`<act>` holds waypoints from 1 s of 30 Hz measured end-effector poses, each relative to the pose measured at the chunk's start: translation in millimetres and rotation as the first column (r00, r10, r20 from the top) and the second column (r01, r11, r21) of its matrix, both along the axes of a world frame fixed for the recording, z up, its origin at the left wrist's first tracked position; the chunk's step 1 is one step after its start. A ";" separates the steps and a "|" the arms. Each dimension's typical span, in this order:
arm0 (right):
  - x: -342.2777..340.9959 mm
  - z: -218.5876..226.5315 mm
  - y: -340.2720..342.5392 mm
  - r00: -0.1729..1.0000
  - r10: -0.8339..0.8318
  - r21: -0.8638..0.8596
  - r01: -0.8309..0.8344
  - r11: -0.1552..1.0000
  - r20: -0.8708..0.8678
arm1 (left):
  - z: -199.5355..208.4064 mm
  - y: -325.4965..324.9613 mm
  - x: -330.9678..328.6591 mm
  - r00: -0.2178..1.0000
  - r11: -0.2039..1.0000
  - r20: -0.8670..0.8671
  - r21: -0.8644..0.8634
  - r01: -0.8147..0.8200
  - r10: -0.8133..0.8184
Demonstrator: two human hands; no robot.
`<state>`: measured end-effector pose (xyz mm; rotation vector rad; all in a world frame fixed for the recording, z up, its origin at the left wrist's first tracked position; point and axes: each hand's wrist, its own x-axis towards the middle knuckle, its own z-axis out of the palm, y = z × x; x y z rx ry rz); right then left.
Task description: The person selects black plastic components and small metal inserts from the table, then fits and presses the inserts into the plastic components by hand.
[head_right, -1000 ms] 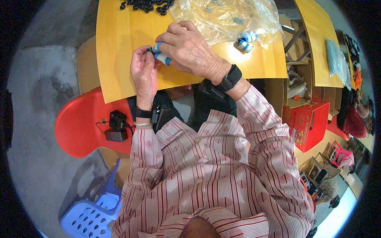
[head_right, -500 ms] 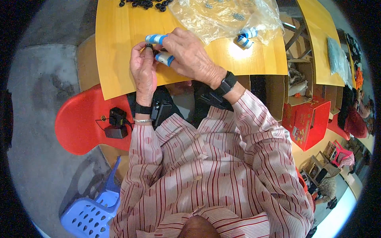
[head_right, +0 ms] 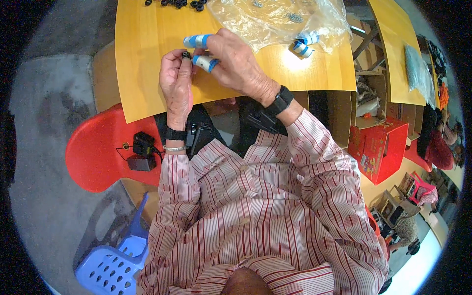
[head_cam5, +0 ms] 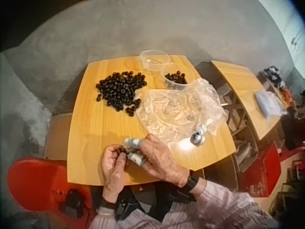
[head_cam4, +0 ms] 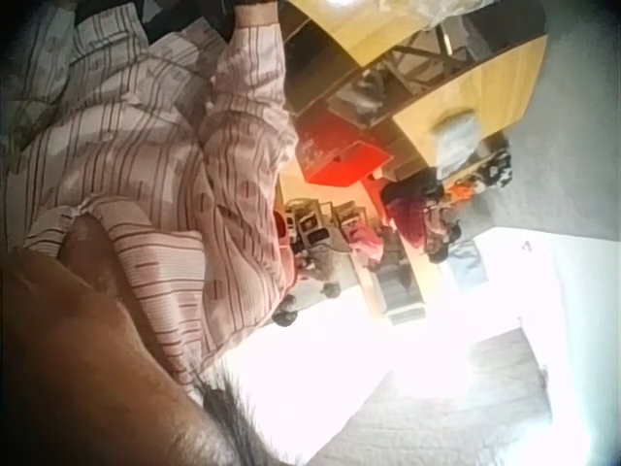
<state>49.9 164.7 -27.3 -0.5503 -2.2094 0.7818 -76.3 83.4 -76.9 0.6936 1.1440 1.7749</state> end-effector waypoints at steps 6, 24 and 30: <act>7.8 3.8 10.4 0.999 -0.035 -0.204 0.042 0.978 0.040 | 6.2 0.0 3.4 0.997 1.000 -0.074 0.011 0.004 -0.003; 6.9 7.3 23.5 0.992 -0.001 -0.206 0.026 0.978 0.123 | 1.5 -0.9 0.4 0.990 0.994 -0.091 -0.036 0.105 -0.108; 3.0 7.1 20.6 0.988 0.001 -0.117 0.018 0.993 0.157 | -0.7 -1.2 0.9 0.990 0.992 -0.089 -0.070 0.105 -0.111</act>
